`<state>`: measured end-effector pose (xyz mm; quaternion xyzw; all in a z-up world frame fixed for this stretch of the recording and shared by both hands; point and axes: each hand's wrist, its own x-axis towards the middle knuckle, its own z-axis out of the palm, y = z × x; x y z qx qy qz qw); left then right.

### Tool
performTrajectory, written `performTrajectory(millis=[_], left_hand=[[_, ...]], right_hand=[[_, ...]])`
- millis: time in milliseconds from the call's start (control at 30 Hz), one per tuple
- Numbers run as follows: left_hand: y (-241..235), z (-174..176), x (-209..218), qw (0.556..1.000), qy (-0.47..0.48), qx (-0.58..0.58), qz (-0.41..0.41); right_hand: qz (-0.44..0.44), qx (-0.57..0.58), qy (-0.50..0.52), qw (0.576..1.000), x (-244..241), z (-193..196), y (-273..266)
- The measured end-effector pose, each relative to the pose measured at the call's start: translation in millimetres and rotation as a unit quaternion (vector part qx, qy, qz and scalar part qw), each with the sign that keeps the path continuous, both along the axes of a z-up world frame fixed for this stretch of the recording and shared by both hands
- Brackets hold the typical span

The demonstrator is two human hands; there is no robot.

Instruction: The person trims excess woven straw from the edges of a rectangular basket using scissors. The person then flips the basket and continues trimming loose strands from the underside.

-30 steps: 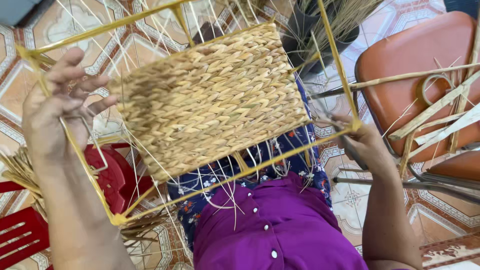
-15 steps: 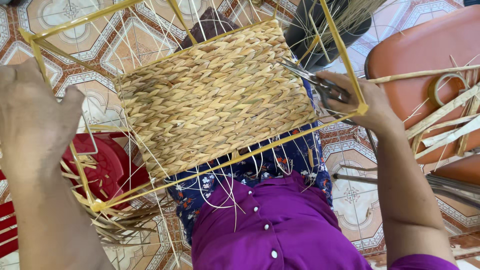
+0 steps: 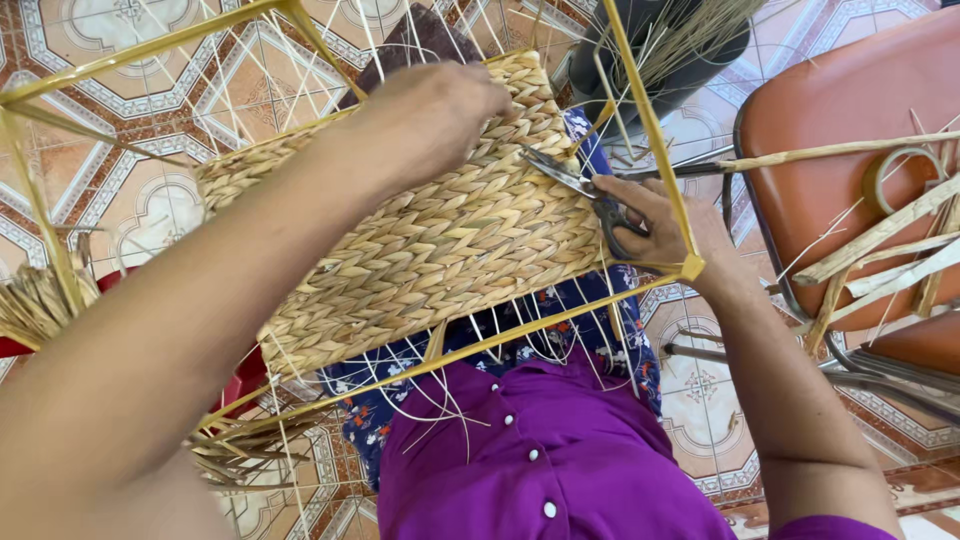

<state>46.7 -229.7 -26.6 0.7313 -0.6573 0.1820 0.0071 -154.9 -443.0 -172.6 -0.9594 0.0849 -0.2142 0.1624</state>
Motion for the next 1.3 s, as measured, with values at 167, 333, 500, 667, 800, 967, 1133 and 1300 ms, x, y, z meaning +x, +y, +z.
performTrajectory(millis=[167, 333, 500, 667, 800, 967, 1133, 1300], left_hand=[[-52.9, -37.5, 33.5, 0.982, 0.092, 0.068, 0.149], [-58.3, -47.7, 43.1, 0.985, 0.081, 0.043, 0.148], [-55.4, -54.8, 47.5, 0.991, 0.001, 0.05, 0.124], [-60.7, -61.4, 56.3, 0.996, -0.067, -0.015, 0.06], [-65.2, -68.0, 56.4, 0.992, -0.117, -0.034, 0.026], [-73.2, -71.4, 53.4, 0.989, -0.144, -0.002, 0.024], [-74.4, -72.2, 51.9, 0.987, -0.157, 0.007, 0.023], [-72.4, -73.6, 51.0, 0.992, -0.128, -0.016, 0.019]], right_hand=[[-0.001, 0.025, -0.024, 0.999, -5.1, 0.1, -4.7], [0.015, -0.006, -0.085, 0.996, 1.9, -0.5, -10.7], [0.008, -0.042, -0.04, 0.998, 15.2, 5.9, -8.0], [0.006, -0.057, -0.05, 0.997, 21.9, 10.5, 0.0], [0.026, -0.074, -0.054, 0.995, 26.5, 10.2, 4.1], [0.032, -0.142, -0.068, 0.987, 27.7, 8.8, 6.2], [0.005, -0.157, -0.035, 0.987, 27.2, 12.8, 8.1], [0.034, -0.151, -0.062, 0.986, 29.5, 13.1, 9.7]])
